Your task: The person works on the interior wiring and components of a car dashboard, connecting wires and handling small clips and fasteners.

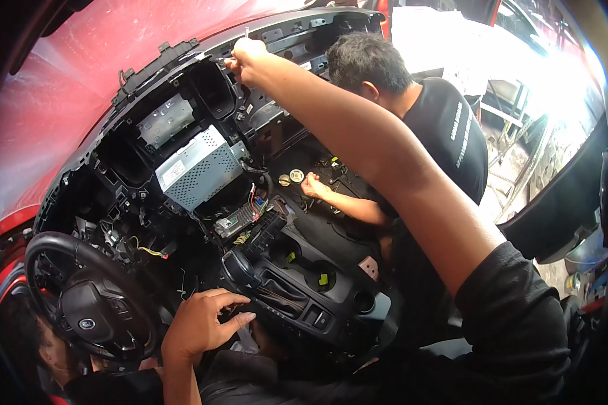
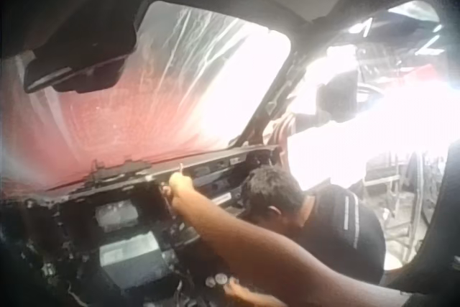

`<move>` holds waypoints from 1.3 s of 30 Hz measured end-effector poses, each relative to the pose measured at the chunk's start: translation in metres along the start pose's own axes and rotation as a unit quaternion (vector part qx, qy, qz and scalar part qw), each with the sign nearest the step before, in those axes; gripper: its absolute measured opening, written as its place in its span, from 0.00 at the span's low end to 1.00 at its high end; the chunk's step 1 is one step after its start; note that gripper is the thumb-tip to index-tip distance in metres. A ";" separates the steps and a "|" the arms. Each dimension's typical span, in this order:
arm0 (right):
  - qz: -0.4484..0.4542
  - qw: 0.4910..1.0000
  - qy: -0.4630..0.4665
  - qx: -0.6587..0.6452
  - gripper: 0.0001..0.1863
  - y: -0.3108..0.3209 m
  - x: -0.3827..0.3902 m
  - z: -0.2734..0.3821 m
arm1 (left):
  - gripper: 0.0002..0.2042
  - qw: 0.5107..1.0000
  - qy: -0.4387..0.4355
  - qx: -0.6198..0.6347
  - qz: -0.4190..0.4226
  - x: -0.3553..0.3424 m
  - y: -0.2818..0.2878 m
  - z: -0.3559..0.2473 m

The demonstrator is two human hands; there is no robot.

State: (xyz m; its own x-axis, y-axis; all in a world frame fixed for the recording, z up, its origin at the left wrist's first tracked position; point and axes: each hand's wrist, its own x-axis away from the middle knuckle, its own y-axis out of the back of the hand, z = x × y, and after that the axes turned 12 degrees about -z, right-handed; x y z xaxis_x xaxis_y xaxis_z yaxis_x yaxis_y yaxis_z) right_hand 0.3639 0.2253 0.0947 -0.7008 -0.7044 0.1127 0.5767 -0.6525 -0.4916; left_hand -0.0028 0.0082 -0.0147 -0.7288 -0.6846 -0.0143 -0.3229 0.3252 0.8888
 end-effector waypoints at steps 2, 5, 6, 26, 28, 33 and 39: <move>-0.001 0.997 -0.064 -0.046 0.08 0.006 0.009 0.005 | 0.15 1.000 -0.006 0.012 0.024 -0.003 -0.001 -0.001; 0.062 0.996 -0.011 0.058 0.07 0.014 -0.005 0.007 | 0.16 0.998 -0.036 0.026 0.032 -0.006 -0.002 0.003; 0.081 0.984 0.061 0.146 0.10 0.017 -0.005 0.008 | 0.16 0.998 -0.047 0.032 0.030 -0.005 -0.003 0.006; 0.114 0.093 0.772 0.618 0.13 0.051 -0.015 0.027 | 0.22 0.995 0.029 -0.009 0.095 -0.011 -0.005 0.023; 0.113 0.048 0.792 0.599 0.14 0.049 -0.017 0.030 | 0.23 0.994 0.028 -0.014 0.101 -0.010 -0.006 0.025; 0.153 -0.054 0.821 0.548 0.06 0.035 -0.017 0.034 | 0.25 0.991 0.032 -0.022 0.129 -0.014 -0.009 0.027; 0.137 0.222 0.692 0.673 0.08 0.026 0.015 0.019 | 0.26 0.989 0.044 -0.029 0.135 -0.008 -0.009 0.027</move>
State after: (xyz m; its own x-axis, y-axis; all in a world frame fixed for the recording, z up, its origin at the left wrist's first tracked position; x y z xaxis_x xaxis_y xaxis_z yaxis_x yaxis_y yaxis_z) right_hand 0.3756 0.1925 0.0998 0.5165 -0.6171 -0.5936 -0.3730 -0.7862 0.4928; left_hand -0.0110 0.0283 -0.0348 -0.7281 -0.6323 0.2646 -0.0863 0.4676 0.8797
